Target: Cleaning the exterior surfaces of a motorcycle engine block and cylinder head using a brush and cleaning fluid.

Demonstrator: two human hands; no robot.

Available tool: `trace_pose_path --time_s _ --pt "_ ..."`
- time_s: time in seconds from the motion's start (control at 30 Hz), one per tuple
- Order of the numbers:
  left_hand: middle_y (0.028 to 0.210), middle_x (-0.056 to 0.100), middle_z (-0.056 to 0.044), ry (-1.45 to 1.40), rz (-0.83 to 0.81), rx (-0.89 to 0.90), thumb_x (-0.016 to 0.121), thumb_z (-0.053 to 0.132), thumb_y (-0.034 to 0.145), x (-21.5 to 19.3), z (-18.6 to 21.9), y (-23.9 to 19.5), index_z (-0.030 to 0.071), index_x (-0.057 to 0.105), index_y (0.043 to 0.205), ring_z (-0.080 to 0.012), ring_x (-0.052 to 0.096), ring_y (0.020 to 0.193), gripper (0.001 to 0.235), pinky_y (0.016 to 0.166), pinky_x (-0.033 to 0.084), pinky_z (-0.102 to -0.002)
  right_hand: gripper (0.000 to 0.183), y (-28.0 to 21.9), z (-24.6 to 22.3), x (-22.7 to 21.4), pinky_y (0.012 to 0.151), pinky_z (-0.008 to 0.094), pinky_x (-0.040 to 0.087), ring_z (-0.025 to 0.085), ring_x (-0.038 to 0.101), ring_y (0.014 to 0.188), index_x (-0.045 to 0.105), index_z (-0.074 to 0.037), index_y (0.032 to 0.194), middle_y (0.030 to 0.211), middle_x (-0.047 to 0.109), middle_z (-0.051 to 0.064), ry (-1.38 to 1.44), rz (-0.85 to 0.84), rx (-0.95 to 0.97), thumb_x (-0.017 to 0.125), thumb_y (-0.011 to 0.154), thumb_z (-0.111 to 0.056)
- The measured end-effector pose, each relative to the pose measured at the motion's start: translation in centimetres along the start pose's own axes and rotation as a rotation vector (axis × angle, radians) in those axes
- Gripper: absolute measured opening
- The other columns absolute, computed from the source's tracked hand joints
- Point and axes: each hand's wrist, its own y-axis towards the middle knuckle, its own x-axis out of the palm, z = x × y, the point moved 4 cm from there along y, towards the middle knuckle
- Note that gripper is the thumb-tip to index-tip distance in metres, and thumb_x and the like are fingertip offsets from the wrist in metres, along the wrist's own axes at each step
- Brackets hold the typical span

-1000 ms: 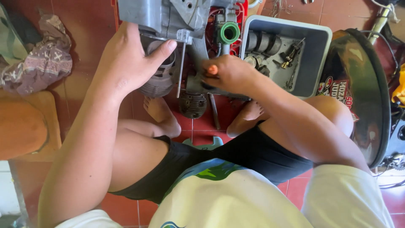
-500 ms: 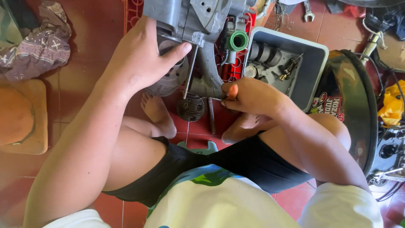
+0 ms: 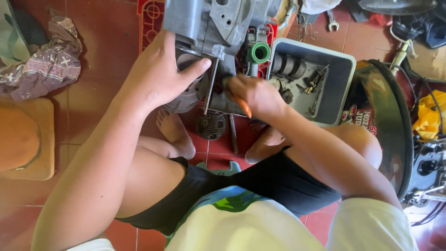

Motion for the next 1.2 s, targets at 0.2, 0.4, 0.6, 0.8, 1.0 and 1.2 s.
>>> trace_pose_path --time_s 0.2,0.4,0.6,0.8,1.0,1.2 --pt "0.118 0.066 -0.029 -0.053 0.0 0.057 0.075 0.035 0.099 -0.8 0.9 0.1 -0.009 0.046 0.135 -0.0426 0.07 0.093 0.064 0.071 0.055 -0.048 0.023 -4.4 1.4 0.4 0.065 0.049 0.049 0.039 0.064 0.072 0.064 -0.011 0.094 0.085 0.071 0.012 0.08 -0.445 0.302 0.07 0.087 -0.032" --pt "0.138 0.063 -0.029 -0.021 0.015 0.098 0.076 0.033 0.099 -0.3 0.6 0.3 0.0 0.023 0.154 -0.0454 0.069 0.108 0.083 0.077 0.057 -0.052 0.021 0.3 3.0 -0.3 0.056 0.031 0.05 0.019 0.063 0.058 0.07 -0.001 0.091 0.071 0.072 0.006 0.364 -0.172 0.423 0.078 0.085 -0.019" --pt "0.144 0.051 -0.036 0.027 0.034 0.147 0.081 0.036 0.099 -0.1 0.4 0.8 -0.008 0.023 0.149 -0.0505 0.07 0.1 0.088 0.074 0.059 -0.053 0.028 1.1 2.9 0.5 0.053 0.032 0.044 0.021 0.052 0.058 0.056 0.003 0.095 0.078 0.064 0.011 0.152 0.496 0.281 0.082 0.094 -0.006" --pt "0.122 0.064 -0.033 0.02 0.086 0.171 0.083 0.036 0.098 -1.7 0.9 0.9 -0.01 0.046 0.137 -0.0455 0.071 0.093 0.071 0.073 0.06 -0.05 0.019 -4.0 0.6 0.0 0.053 0.034 0.047 0.025 0.06 0.057 0.063 -0.001 0.093 0.077 0.067 0.011 0.137 0.069 0.22 0.08 0.089 -0.009" --pt "0.119 0.066 -0.029 0.053 0.132 0.224 0.081 0.034 0.102 -3.1 1.1 -0.5 -0.007 0.056 0.134 -0.0457 0.067 0.093 0.058 0.074 0.055 -0.051 0.015 -7.4 1.5 -1.6 0.061 0.036 0.052 0.026 0.065 0.063 0.068 -0.007 0.093 0.081 0.074 0.006 0.19 -0.325 0.368 0.076 0.083 -0.015" --pt "0.106 0.072 -0.021 -0.008 0.278 0.267 0.084 0.03 0.104 -5.3 2.6 -1.7 -0.004 0.063 0.128 -0.0387 0.068 0.082 0.047 0.068 0.053 -0.046 0.017 -4.8 1.5 0.2 0.054 0.03 0.046 0.017 0.057 0.055 0.071 -0.005 0.09 0.069 0.068 0.005 0.287 -0.242 0.451 0.079 0.088 -0.02"
